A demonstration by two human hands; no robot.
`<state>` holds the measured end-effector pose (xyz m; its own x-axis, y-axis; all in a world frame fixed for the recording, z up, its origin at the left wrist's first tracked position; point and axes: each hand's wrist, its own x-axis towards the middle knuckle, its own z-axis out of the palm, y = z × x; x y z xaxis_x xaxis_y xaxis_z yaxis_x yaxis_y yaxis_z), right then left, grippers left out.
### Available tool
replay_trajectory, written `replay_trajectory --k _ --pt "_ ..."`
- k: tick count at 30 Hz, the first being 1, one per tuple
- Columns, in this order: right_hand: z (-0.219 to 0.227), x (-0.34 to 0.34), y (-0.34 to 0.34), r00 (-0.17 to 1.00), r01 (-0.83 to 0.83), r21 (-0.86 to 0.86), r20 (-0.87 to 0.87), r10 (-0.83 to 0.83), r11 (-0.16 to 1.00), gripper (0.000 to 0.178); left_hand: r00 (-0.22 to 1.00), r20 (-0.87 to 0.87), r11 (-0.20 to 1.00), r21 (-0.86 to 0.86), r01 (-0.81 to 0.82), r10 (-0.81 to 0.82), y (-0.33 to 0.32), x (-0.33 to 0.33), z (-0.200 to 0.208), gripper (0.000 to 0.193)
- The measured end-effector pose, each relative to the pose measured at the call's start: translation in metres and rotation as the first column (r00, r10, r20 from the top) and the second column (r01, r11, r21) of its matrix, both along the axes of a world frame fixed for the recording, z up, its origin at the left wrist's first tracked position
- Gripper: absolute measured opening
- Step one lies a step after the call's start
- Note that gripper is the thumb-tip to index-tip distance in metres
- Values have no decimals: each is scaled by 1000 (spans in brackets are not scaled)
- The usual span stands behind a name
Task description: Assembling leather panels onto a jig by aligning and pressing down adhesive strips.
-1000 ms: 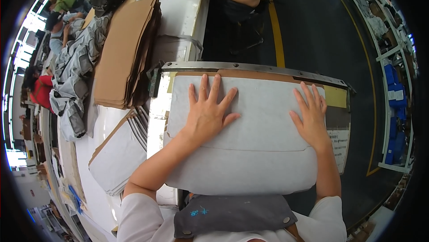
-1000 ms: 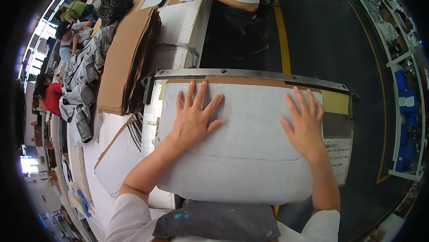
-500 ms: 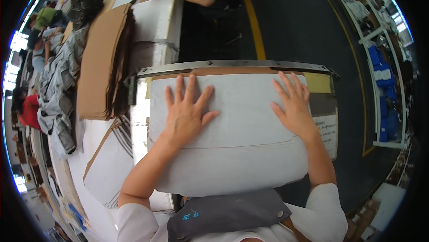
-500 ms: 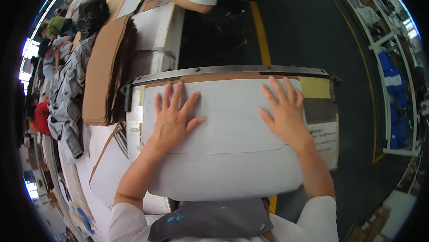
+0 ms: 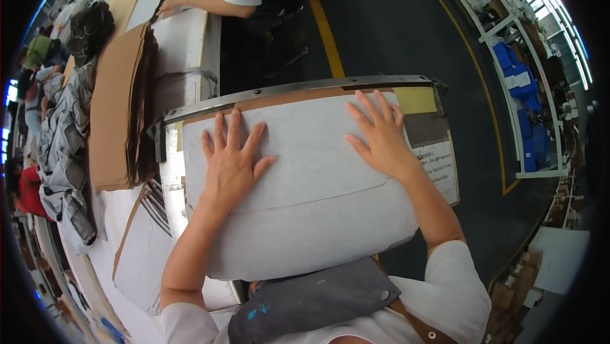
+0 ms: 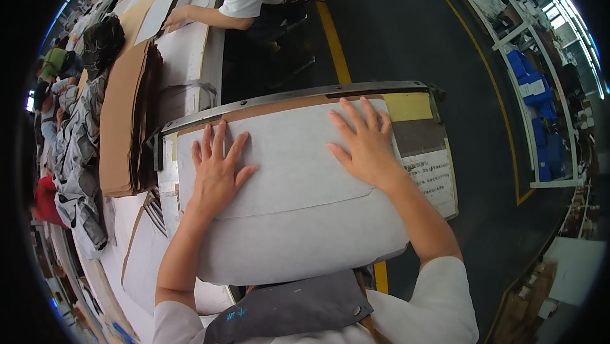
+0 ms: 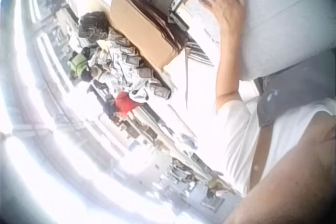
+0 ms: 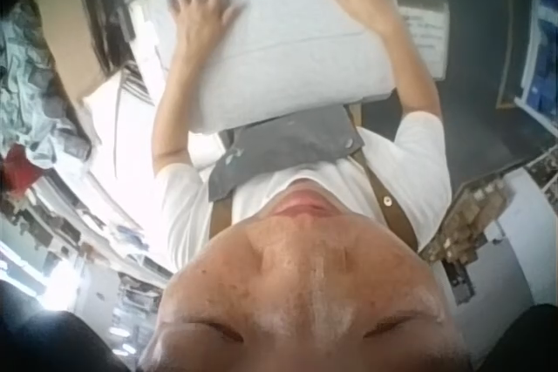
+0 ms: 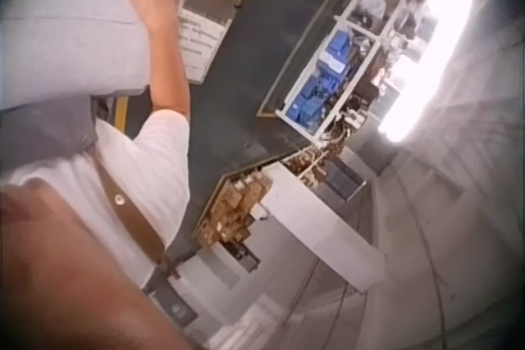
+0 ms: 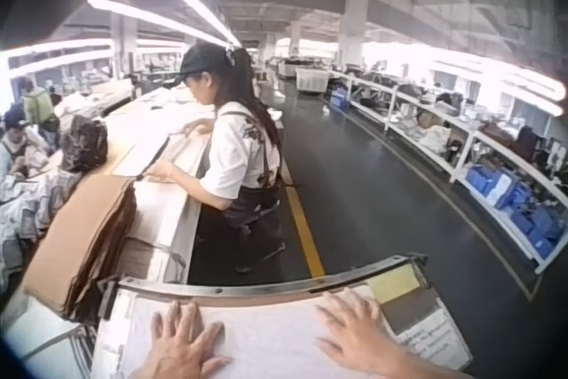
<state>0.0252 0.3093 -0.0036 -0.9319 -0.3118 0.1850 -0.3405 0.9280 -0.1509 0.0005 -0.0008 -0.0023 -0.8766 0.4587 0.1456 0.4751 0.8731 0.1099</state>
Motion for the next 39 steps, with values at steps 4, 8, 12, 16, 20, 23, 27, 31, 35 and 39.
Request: replay_trajectory --k 4,8,12,16,20,23,27,31,35,39 --pt "3 2 3 1000 11 26 6 -11 1000 54 999 -34 1000 16 10 -9 3 0 -2 57" --pt "7 2 4 998 36 39 45 -38 999 53 1000 26 1000 18 -5 4 6 2 3 60" --pt "5 1 4 999 31 22 27 -32 999 55 1000 12 999 39 -7 7 6 1 -3 68" --pt "7 1 4 999 22 -19 38 -22 1000 56 1000 -3 999 44 -2 2 5 2 -1 67" --pt "6 1 4 1000 6 -36 6 -6 999 53 1000 -7 1000 29 3 -3 5 2 2 65" --pt "5 1 3 1000 5 -23 -17 -6 1000 53 999 -32 999 31 17 -16 5 1 2 64" --pt "6 0 2 1000 4 -29 -11 -5 1000 53 998 -47 997 64 41 -38 3 -1 4 64" --pt "10 -4 -1 998 -58 -8 -14 58 998 52 999 -19 999 19 48 -47 5 -2 6 63" --pt "10 -7 -1 986 -155 28 -50 156 988 54 990 -35 989 55 138 -136 0 -10 8 60" --pt "9 -9 13 994 -103 4 -43 103 995 54 993 -21 991 64 120 -119 -10 -14 10 58"
